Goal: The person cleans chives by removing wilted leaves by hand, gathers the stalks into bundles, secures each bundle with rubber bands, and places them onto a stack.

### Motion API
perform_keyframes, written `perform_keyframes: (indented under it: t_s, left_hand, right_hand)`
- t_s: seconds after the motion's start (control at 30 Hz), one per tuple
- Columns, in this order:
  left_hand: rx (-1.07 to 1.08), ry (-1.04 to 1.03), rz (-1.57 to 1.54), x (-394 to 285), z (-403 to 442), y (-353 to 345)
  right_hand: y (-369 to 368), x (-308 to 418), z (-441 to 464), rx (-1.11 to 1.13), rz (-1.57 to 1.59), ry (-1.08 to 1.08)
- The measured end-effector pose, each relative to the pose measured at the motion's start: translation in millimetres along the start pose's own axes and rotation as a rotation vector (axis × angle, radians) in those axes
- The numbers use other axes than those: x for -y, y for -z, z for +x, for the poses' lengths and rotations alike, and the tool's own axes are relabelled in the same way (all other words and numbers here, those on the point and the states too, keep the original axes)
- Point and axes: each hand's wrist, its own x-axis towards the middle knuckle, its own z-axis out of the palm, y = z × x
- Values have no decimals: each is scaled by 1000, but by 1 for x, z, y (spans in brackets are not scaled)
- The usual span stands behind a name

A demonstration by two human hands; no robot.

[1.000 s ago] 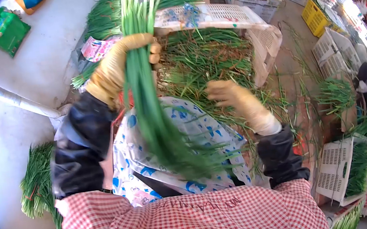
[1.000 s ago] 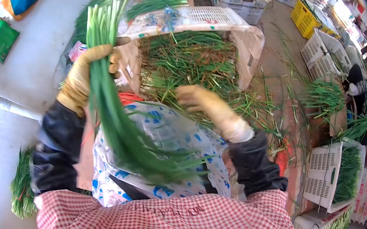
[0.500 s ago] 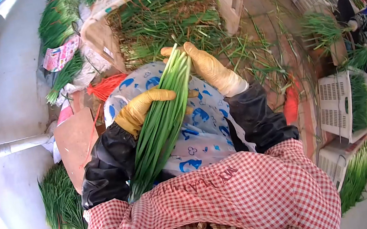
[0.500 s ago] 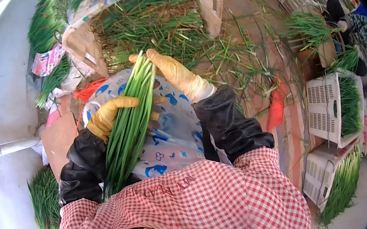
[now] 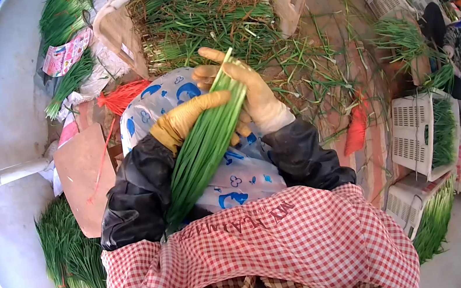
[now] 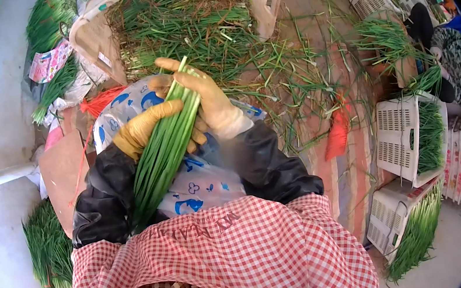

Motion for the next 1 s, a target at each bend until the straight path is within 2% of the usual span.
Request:
perform_keyframes:
  t_s: [0.07,0.1,0.17,0.2,0.27,0.3,0.33,0.4,0.43,0.47,0.53,0.57,0.63,0.67,0.73,0.77,0.8,0.87,0.9,0.93,0.97,1.0]
  left_hand:
    - [-27,13,-4,-9,-22,-9]
    - [-305,-242,334,-11,-35,-19]
    - [-923,-724,1052,0,-54,-22]
    - [-1022,-789,1179,9,-57,-25]
    - [-1033,-633,1347,20,-58,-45]
    - [-1021,-600,1363,25,-48,-41]
    - [-1045,-681,1106,29,-46,-38]
    - [-911,-739,713,28,-49,-5]
    - [-749,-786,495,27,-56,1]
    - [-637,-743,339,23,-68,1]
    - [-536,-643,307,15,-87,-2]
    - [-537,-657,304,14,-90,0]
    - [-391,-582,262,14,-87,3]
    - [-389,-587,253,16,-82,7]
    - [-540,-417,510,21,-70,12]
    - [-608,-502,540,25,-71,5]
    - [-603,-506,528,34,-73,2]
    - [-669,-1055,476,54,-80,2]
    - [-728,-1053,579,56,-98,-2]
    - [-819,-1135,631,63,-102,2]
    - [-875,-1152,826,65,-109,6]
    - [-932,-1162,1025,67,-114,7]
  right_hand:
    - [4,-1,14,-50,23,-9]
    - [4,-1,19,-41,23,-16]
    - [-4,-2,30,-257,134,11]
    - [-11,-4,34,-364,190,22]
    - [-34,-8,46,-377,196,-4]
    - [-47,-12,52,-345,97,-12]
    - [-58,-14,57,-310,0,-18]
    - [-71,-11,66,-176,-118,-45]
    - [-69,-7,70,-141,-136,-62]
    - [-68,-4,72,-105,-158,-78]
    - [-64,-2,71,-19,-247,-73]
    - [-56,-8,72,69,-228,-61]
    - [-50,-19,70,185,-84,-77]
    - [-52,-19,67,184,-90,-86]
    - [-56,-17,57,234,-231,-115]
    - [-52,-19,50,132,-144,-107]
    - [-46,-20,48,141,-60,-93]
    - [-38,-15,46,349,101,-73]
    - [-33,-16,48,342,97,-83]
    - [-26,-18,49,437,215,-58]
    - [-21,-20,49,532,335,-33]
    - [-17,-21,48,528,336,-40]
